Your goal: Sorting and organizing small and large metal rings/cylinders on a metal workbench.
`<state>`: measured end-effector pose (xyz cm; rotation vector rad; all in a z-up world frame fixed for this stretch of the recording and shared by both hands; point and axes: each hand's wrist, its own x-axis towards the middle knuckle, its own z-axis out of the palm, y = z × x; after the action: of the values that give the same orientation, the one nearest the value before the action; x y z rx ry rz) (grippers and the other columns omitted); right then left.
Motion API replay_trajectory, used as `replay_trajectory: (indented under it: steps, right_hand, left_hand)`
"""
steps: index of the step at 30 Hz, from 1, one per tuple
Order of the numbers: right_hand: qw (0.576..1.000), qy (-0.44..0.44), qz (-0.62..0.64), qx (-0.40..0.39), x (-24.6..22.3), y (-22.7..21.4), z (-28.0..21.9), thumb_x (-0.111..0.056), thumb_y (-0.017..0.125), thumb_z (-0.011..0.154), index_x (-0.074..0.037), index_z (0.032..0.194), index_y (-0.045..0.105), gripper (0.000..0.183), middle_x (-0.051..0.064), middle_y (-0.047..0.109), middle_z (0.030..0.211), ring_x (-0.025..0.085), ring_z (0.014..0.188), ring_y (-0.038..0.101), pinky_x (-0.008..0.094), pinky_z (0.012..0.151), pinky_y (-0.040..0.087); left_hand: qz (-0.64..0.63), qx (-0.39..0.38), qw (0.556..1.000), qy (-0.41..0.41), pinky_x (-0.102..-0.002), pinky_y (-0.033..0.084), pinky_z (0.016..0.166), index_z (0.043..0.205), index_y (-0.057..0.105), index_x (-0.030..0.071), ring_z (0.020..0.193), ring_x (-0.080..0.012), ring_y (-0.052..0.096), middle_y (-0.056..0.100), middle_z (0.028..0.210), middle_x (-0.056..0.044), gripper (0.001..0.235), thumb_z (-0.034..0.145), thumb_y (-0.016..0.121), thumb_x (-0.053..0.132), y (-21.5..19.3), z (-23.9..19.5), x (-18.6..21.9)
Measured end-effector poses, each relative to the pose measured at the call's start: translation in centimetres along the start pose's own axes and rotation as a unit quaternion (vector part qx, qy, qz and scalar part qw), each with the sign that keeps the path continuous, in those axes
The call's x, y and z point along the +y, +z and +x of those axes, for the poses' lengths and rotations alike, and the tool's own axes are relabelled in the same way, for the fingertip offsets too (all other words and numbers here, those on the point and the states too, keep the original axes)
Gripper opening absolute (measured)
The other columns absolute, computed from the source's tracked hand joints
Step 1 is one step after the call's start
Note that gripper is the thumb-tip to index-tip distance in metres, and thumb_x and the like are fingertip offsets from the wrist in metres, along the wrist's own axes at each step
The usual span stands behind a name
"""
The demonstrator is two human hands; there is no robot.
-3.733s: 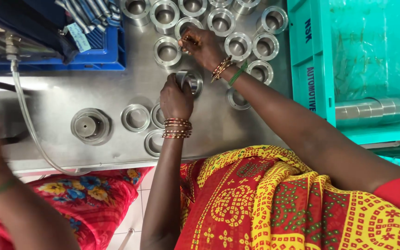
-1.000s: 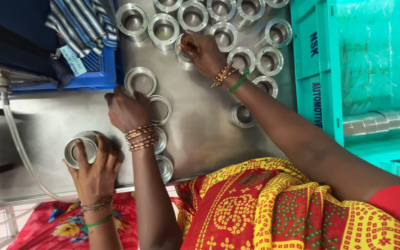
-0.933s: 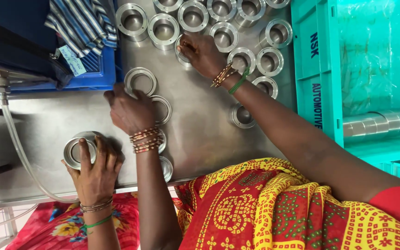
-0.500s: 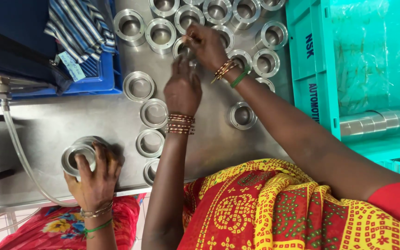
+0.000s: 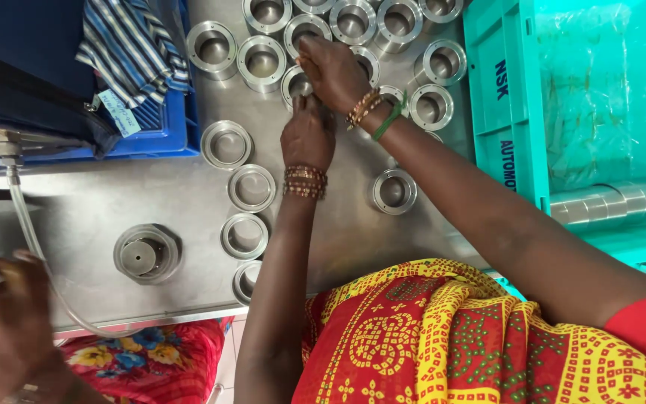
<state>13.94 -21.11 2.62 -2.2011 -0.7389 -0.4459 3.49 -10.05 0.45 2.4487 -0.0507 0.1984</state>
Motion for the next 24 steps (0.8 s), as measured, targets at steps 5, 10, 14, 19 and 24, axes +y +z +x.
replay_trajectory:
  steps: [5, 10, 14, 19, 24]
  right_hand:
    - [0.991, 0.059, 0.062, -0.106, -0.8, -0.2, 2.3, -0.012, 0.074, 0.098, 0.000, 0.093, 0.059, 0.020, 0.015, 0.061, 0.074, 0.024, 0.063, 0.059, 0.038, 0.062, 0.048]
    - [0.980, 0.082, 0.153, -0.097, -1.3, 2.3, 2.0, -0.015, 0.074, 0.099, -0.002, 0.092, 0.062, 0.019, 0.011, 0.060, 0.071, 0.021, 0.065, 0.057, 0.035, 0.062, 0.047]
    - [0.987, 0.040, 0.119, -0.102, -2.2, 2.3, 2.3, -0.012, 0.072, 0.099, -0.002, 0.093, 0.061, 0.016, 0.012, 0.062, 0.073, 0.023, 0.065, 0.059, 0.038, 0.061, 0.046]
    - [0.992, -0.031, 0.093, -0.075, -2.2, 2.9, 1.6, -0.007, 0.068, 0.102, 0.000, 0.099, 0.061, 0.011, 0.017, 0.063, 0.080, 0.032, 0.071, 0.061, 0.041, 0.064, 0.045]
    - [0.990, -0.021, 0.107, -0.085, 3.0, 4.5, 3.4, -0.002, 0.071, 0.096, -0.002, 0.093, 0.060, 0.011, 0.015, 0.061, 0.082, 0.025, 0.075, 0.063, 0.037, 0.066, 0.051]
  left_hand:
    - [-0.021, 0.063, 0.998, 0.009, -0.048, 0.055, 0.074, 0.104, 0.071, 0.004, 0.084, -0.0392, 0.070, 0.072, 0.101, -0.018, 0.023, 0.091, 0.069, 0.023, -1.1, -0.5, -0.1]
    - [-0.447, -0.105, 0.831, -0.314, -0.032, 0.039, 0.039, 0.093, 0.073, -0.004, 0.042, -0.0173, 0.052, 0.063, 0.065, -0.012, 0.052, 0.102, 0.057, 0.045, -3.5, -3.5, -2.0]
    - [-0.411, -0.110, 0.834, -0.351, -0.032, 0.040, 0.038, 0.100, 0.069, -0.002, 0.041, -0.0182, 0.054, 0.065, 0.066, -0.013, 0.052, 0.099, 0.056, 0.048, -4.0, -5.4, -0.9]
    - [-0.014, 0.005, 0.992, -0.127, -0.051, 0.056, 0.074, 0.119, 0.063, 0.002, 0.088, -0.0424, 0.069, 0.067, 0.105, -0.025, 0.033, 0.091, 0.064, 0.020, -3.3, -6.8, -0.3]
    - [0.038, -0.113, 0.984, -0.131, -0.052, 0.057, 0.082, 0.121, 0.061, 0.004, 0.096, -0.0442, 0.069, 0.057, 0.126, -0.027, 0.035, 0.087, 0.067, 0.015, -6.4, -5.9, 1.4]
